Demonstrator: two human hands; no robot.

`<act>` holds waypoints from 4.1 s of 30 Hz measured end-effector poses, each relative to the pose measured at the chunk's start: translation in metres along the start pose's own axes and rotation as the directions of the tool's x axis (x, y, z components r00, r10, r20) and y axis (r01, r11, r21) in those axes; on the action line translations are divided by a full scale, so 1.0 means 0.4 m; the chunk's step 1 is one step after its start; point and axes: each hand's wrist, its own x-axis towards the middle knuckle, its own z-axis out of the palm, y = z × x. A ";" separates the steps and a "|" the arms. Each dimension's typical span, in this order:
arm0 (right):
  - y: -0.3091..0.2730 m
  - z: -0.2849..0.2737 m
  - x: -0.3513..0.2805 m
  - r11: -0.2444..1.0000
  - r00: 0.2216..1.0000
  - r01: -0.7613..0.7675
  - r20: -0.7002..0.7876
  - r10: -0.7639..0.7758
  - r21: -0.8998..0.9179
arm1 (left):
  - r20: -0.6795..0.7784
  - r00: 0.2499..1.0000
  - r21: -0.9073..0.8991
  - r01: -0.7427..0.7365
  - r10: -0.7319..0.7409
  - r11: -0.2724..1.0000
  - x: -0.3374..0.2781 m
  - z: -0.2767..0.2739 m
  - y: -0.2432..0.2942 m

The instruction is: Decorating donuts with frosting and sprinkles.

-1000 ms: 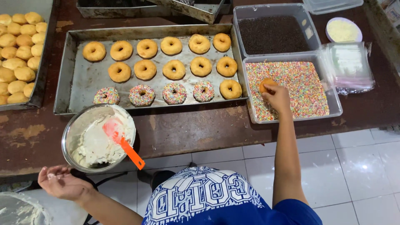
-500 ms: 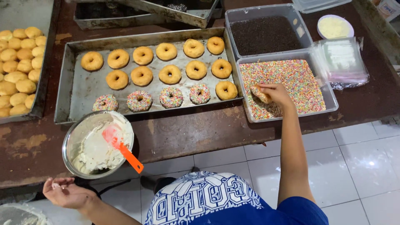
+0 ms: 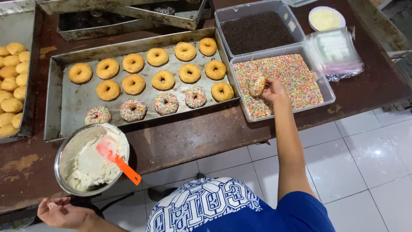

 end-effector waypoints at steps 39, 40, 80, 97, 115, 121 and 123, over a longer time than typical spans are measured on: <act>0.034 0.127 -0.219 0.464 0.876 0.258 0.002 -0.482 -0.848 | -0.075 0.997 -0.137 0.014 -0.025 0.990 0.052 -0.022 -0.084; 0.022 0.092 -0.194 0.462 0.876 0.260 0.006 -0.483 -0.848 | -0.078 0.997 -0.138 0.012 -0.023 0.990 0.058 -0.041 -0.096; 0.540 1.066 -0.294 0.963 0.781 -0.063 0.589 0.210 -0.261 | 0.209 0.923 -0.400 0.382 -0.323 0.833 0.383 -0.023 -0.031; 1.281 1.645 0.077 0.639 0.491 -0.302 0.459 0.740 -0.707 | 0.310 0.824 -0.342 0.562 -0.474 0.753 0.451 -0.125 -0.034; 1.243 1.593 0.193 0.601 0.855 0.033 0.334 0.396 -0.798 | 0.422 0.753 -0.323 0.644 -0.504 0.693 0.509 -0.110 -0.080; 1.130 1.553 0.016 -0.049 0.769 0.631 0.632 -0.095 -0.774 | 0.408 0.768 -0.309 0.625 -0.494 0.717 0.531 -0.114 -0.088; 1.078 1.543 -0.048 -0.580 0.753 0.494 0.653 -0.087 -0.648 | 0.423 0.764 -0.339 0.632 -0.487 0.697 0.530 -0.119 -0.103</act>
